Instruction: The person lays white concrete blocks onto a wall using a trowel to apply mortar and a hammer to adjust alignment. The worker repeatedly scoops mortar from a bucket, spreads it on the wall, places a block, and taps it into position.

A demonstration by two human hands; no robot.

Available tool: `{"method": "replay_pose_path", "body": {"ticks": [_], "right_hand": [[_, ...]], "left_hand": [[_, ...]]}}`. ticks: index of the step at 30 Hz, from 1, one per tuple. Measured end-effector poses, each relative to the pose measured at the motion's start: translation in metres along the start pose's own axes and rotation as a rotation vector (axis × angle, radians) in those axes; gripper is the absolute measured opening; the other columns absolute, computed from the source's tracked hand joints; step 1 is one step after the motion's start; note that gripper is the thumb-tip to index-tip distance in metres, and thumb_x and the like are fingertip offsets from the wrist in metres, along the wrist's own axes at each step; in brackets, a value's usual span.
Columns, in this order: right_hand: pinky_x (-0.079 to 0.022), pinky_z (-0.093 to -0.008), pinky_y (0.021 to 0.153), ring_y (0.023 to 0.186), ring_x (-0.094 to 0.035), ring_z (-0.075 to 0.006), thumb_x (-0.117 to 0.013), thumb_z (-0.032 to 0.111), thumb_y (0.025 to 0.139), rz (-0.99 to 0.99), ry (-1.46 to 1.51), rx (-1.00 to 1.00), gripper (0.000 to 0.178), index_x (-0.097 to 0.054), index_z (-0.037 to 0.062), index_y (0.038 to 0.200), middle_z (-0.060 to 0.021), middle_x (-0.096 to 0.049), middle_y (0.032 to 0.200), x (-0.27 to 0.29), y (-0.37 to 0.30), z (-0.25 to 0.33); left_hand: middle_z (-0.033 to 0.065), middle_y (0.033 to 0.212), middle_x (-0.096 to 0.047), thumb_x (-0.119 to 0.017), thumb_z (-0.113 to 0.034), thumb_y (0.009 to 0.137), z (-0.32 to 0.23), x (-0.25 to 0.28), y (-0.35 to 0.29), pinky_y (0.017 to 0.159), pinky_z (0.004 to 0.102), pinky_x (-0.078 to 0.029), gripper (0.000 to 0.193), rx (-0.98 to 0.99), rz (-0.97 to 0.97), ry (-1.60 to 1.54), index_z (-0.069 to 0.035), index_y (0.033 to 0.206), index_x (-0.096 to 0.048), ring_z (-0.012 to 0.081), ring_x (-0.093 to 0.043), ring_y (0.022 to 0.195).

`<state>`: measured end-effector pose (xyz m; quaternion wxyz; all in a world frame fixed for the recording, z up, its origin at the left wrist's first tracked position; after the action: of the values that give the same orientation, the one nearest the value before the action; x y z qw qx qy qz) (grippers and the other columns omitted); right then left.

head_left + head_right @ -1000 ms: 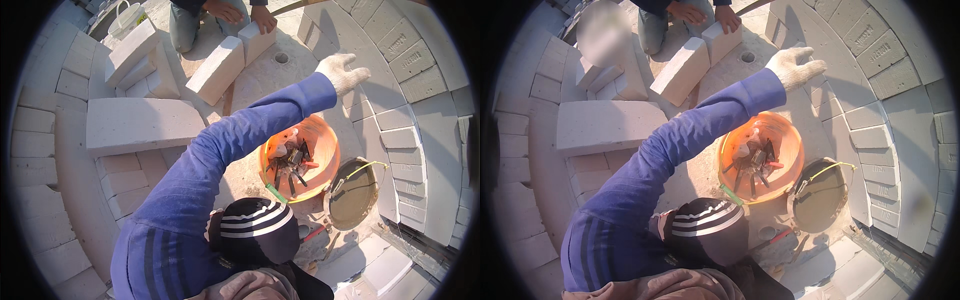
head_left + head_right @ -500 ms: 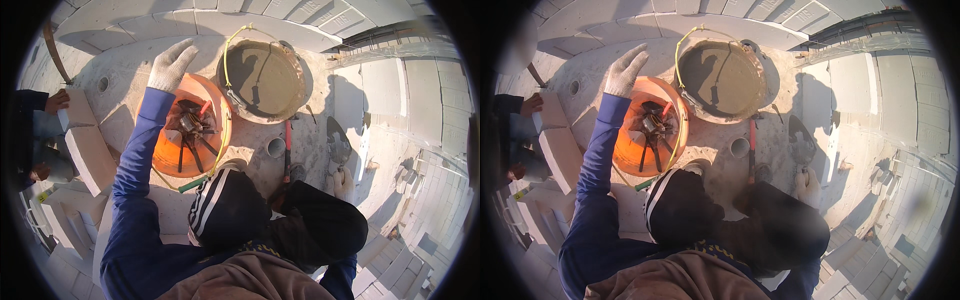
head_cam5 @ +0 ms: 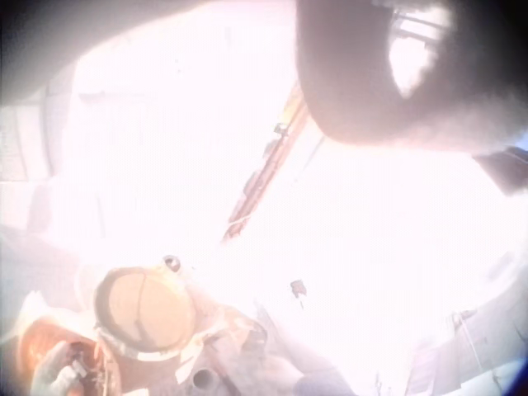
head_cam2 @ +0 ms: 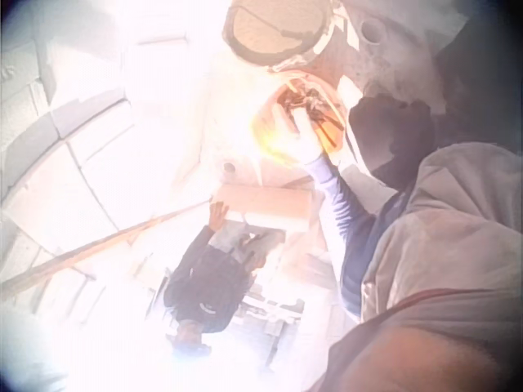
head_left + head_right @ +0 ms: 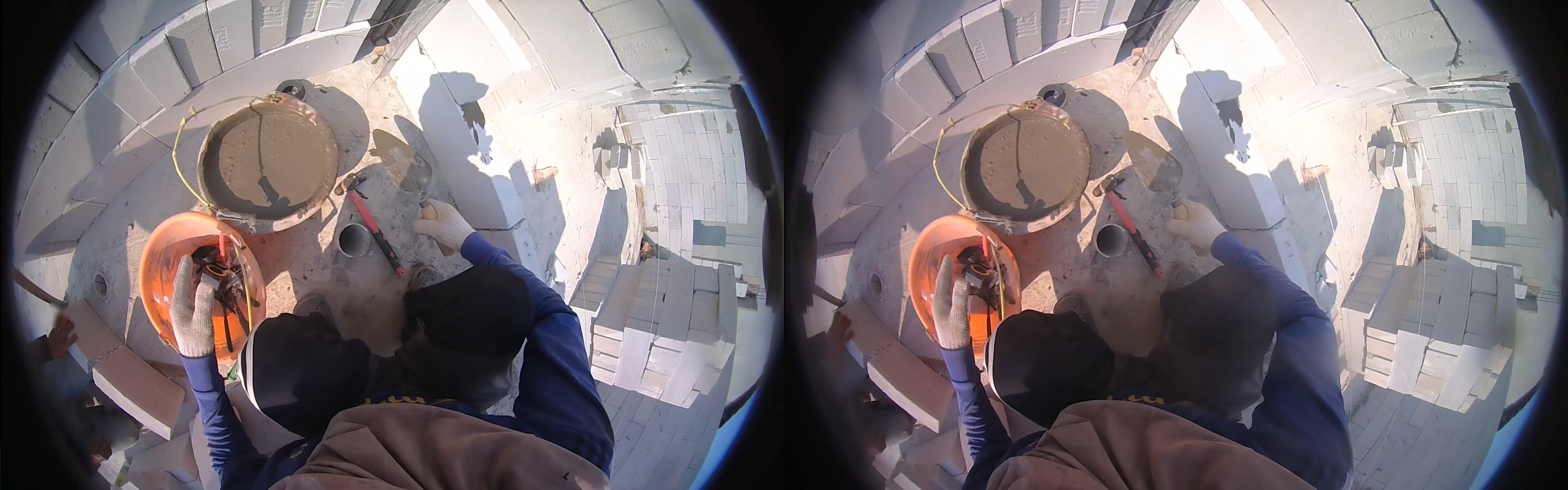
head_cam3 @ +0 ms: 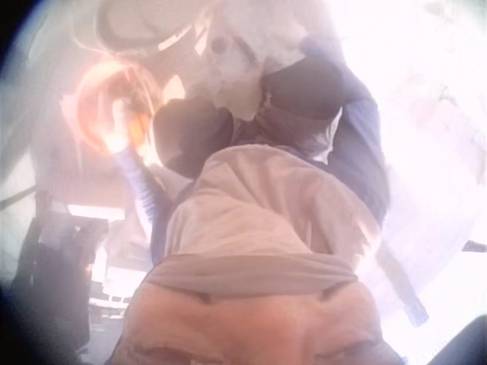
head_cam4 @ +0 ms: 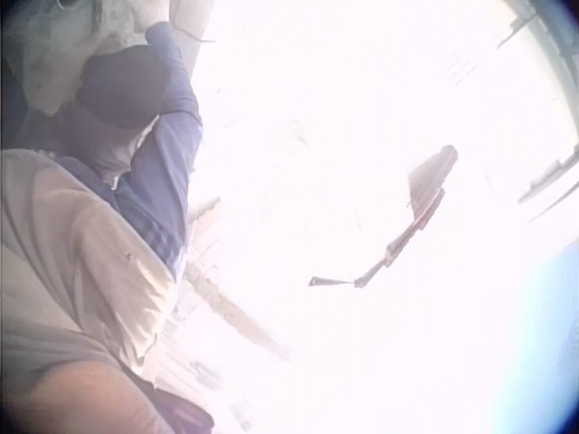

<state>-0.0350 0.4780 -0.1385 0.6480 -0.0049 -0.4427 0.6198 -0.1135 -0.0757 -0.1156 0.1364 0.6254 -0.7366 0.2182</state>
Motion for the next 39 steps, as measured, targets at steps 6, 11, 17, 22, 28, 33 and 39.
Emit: {"method": "replay_pose_path", "body": {"ticks": [6, 11, 17, 22, 28, 33, 39], "right_hand": [[-0.055, -0.0391, 0.071, 0.077, -0.067, -0.0211, -0.086, 0.029, 0.080, 0.018, 0.198, -0.230, 0.044, -0.063, 0.0000, 0.103, -0.0096, -0.067, 0.083, -0.108, 0.005, -0.034], [-0.053, -0.0538, 0.092, 0.101, -0.068, -0.0488, -0.085, 0.029, 0.075, -0.249, 0.066, -0.009, 0.052, -0.062, -0.0024, 0.109, -0.0247, -0.072, 0.095, -0.140, 0.010, -0.084], [-0.053, -0.0534, 0.090, 0.100, -0.069, -0.0481, -0.078, 0.029, 0.078, -0.184, -0.001, -0.002, 0.042, -0.065, 0.0002, 0.105, -0.0243, -0.073, 0.098, -0.119, 0.013, -0.084], [-0.053, -0.0514, 0.088, 0.101, -0.070, -0.0457, -0.078, 0.033, 0.075, -0.108, -0.051, -0.090, 0.044, -0.069, 0.0014, 0.105, -0.0251, -0.073, 0.100, -0.061, -0.034, -0.129], [-0.054, -0.0500, 0.087, 0.098, -0.070, -0.0447, -0.079, 0.032, 0.077, -0.153, -0.201, -0.485, 0.042, -0.070, 0.0036, 0.107, -0.0223, -0.073, 0.097, -0.022, -0.116, -0.193], [-0.054, -0.0489, 0.084, 0.092, -0.070, -0.0424, -0.079, 0.028, 0.082, -0.263, -0.236, -0.583, 0.040, -0.067, 0.0036, 0.111, -0.0202, -0.072, 0.091, -0.006, -0.158, -0.211], [-0.054, -0.0476, 0.082, 0.085, -0.071, -0.0397, -0.079, 0.023, 0.087, -0.302, -0.260, -0.243, 0.037, -0.064, 0.0035, 0.115, -0.0176, -0.070, 0.084, 0.010, -0.113, -0.083]], "left_hand": [[0.0225, 0.139, -0.068, -0.077, -0.009, 0.090, -0.050, 0.003, -0.097, 0.115, 0.0439, -0.046, 0.051, -0.025, 0.001, 0.180, 0.003, 0.138, -0.066, 0.0352, -0.064, 0.132], [0.0196, 0.115, -0.077, -0.075, -0.014, 0.093, -0.070, 0.006, -0.107, 0.097, 0.0390, -0.056, 0.038, 0.025, 0.215, 0.317, 0.002, 0.127, -0.073, 0.0296, -0.075, 0.109], [0.0173, 0.104, -0.078, -0.072, -0.011, 0.097, -0.067, 0.007, -0.112, 0.087, 0.0351, -0.058, 0.029, 0.017, 0.033, 0.398, 0.002, 0.122, -0.075, 0.0238, -0.076, 0.095], [0.0087, 0.097, -0.075, -0.068, -0.020, 0.104, -0.075, 0.018, -0.087, 0.076, 0.0303, -0.055, 0.033, 0.086, -0.026, 0.376, 0.006, 0.124, -0.074, 0.0121, -0.067, 0.082], [0.0050, 0.090, -0.070, -0.069, -0.025, 0.102, -0.107, 0.032, -0.084, 0.070, 0.0275, -0.051, 0.039, 0.299, -0.074, 0.304, 0.005, 0.128, -0.073, 0.0095, -0.062, 0.075], [0.0075, 0.094, -0.074, -0.070, -0.022, 0.102, -0.106, 0.013, -0.076, 0.080, 0.0291, -0.054, 0.037, 0.338, 0.039, 0.205, 0.006, 0.126, -0.073, 0.0112, -0.067, 0.087], [0.0104, 0.102, -0.079, -0.078, -0.018, 0.095, -0.050, -0.014, -0.111, 0.088, 0.0325, -0.056, 0.032, 0.251, 0.183, 0.097, 0.001, 0.120, -0.076, 0.0152, -0.071, 0.093]]}}
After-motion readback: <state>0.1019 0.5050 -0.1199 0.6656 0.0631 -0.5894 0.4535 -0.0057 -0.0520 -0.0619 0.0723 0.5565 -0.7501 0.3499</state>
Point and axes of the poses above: each hand's wrist, its own y-axis towards the middle knuckle, its own x-axis out of the back of the hand, z = x × y, the point moved 1 cm from there along y, towards the middle knuckle
